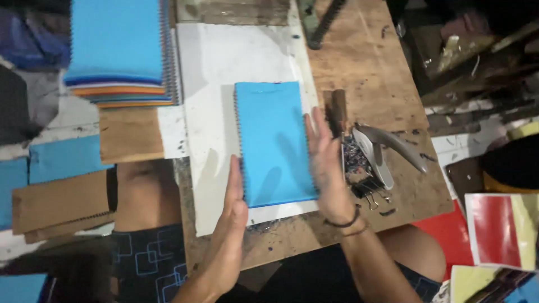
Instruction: The person aligns a stack of colorful fabric pieces and uses a drill press to create holes in them. They then insert metal fasteners into the drilled holes using a hand tool.
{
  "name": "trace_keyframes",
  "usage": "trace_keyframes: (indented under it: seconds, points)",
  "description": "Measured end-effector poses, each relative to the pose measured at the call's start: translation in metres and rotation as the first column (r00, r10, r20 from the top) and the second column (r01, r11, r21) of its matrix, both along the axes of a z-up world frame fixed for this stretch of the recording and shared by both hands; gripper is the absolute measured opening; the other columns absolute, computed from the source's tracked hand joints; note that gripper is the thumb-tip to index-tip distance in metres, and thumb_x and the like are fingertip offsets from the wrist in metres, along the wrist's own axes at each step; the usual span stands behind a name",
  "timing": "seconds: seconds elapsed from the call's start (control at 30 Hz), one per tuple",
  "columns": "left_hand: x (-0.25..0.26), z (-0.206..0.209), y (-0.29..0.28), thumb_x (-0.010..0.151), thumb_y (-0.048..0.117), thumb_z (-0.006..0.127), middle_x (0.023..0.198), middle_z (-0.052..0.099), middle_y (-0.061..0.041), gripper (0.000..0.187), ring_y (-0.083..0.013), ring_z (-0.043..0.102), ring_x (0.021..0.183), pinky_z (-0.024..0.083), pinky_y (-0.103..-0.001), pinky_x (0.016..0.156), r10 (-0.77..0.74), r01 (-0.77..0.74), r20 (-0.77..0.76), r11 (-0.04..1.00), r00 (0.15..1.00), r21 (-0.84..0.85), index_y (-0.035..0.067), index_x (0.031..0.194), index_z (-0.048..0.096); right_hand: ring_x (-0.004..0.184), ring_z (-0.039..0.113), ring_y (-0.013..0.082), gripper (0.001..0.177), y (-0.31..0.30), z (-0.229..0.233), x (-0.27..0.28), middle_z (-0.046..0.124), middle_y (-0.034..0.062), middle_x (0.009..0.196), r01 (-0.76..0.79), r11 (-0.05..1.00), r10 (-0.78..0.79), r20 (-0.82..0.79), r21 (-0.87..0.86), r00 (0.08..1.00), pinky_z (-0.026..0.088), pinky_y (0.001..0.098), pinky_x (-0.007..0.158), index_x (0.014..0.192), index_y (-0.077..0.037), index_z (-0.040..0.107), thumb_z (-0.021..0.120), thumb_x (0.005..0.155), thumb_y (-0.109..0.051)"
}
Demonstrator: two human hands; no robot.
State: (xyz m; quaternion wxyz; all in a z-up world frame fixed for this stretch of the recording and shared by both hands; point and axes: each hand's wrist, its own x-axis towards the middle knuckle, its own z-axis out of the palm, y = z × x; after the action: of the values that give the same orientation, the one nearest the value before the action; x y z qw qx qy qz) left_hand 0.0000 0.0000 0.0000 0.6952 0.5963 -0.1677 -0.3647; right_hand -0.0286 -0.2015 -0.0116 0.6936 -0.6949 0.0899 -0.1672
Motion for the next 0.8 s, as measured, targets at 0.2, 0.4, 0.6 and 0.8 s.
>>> trace_keyframes:
  seconds: [0.2, 0.4, 0.6, 0.8]
  points:
    - [0.001, 0.031, -0.009, 0.083, 0.075, 0.023, 0.177, -0.009, 0.015, 0.096, -0.0066, -0.009, 0.161, -0.005, -0.041, 0.126, 0.041, 0.002, -0.154, 0.962, 0.987, 0.274, 0.035, 0.166, -0.003, 0.161, 0.002, 0.0224, 0.079, -0.005, -0.009, -0.008, 0.005, 0.0096, 0.174, -0.029, 0.971, 0.020, 0.039, 0.236, 0.999, 0.008, 0.0478, 0.129, 0.163, -0.021, 0.005, 0.026, 0.101, -0.065]
    - [0.050, -0.033, -0.054, 0.080, 0.077, 0.029, 0.176, -0.004, -0.005, 0.103, -0.0315, -0.005, 0.160, -0.004, -0.064, 0.119, 0.155, -0.159, -0.097, 0.987, 0.983, -0.028, 0.030, 0.166, -0.003, 0.155, -0.010, 0.0457, 0.081, -0.025, -0.011, 0.000, -0.001, 0.0271, 0.171, -0.021, 0.979, 0.020, 0.005, 0.201, 1.000, -0.010, 0.0635, 0.119, 0.165, -0.019, -0.002, 0.010, 0.100, -0.066]
    - [0.035, 0.040, -0.049, 0.074, 0.082, 0.014, 0.178, -0.001, 0.003, 0.099, -0.0224, -0.002, 0.162, -0.001, -0.059, 0.121, 0.173, -0.157, -0.040, 0.952, 0.984, 0.262, 0.040, 0.163, 0.003, 0.162, 0.011, 0.0301, 0.074, -0.044, -0.038, 0.036, 0.006, 0.0116, 0.175, 0.026, 0.992, -0.042, 0.124, 0.126, 0.991, 0.006, 0.0532, 0.130, 0.163, -0.019, 0.010, 0.026, 0.105, -0.062]
    - [0.038, 0.016, -0.024, 0.090, 0.069, 0.023, 0.177, 0.013, 0.001, 0.085, -0.0184, 0.004, 0.162, 0.005, -0.048, 0.124, 0.129, -0.123, -0.031, 0.982, 0.991, 0.143, 0.024, 0.163, 0.024, 0.160, 0.011, 0.0323, 0.087, -0.038, -0.007, 0.017, 0.006, 0.0117, 0.174, 0.078, 0.976, -0.085, -0.025, -0.202, 0.996, 0.016, 0.0609, 0.128, 0.159, -0.019, 0.009, 0.030, 0.098, -0.076]
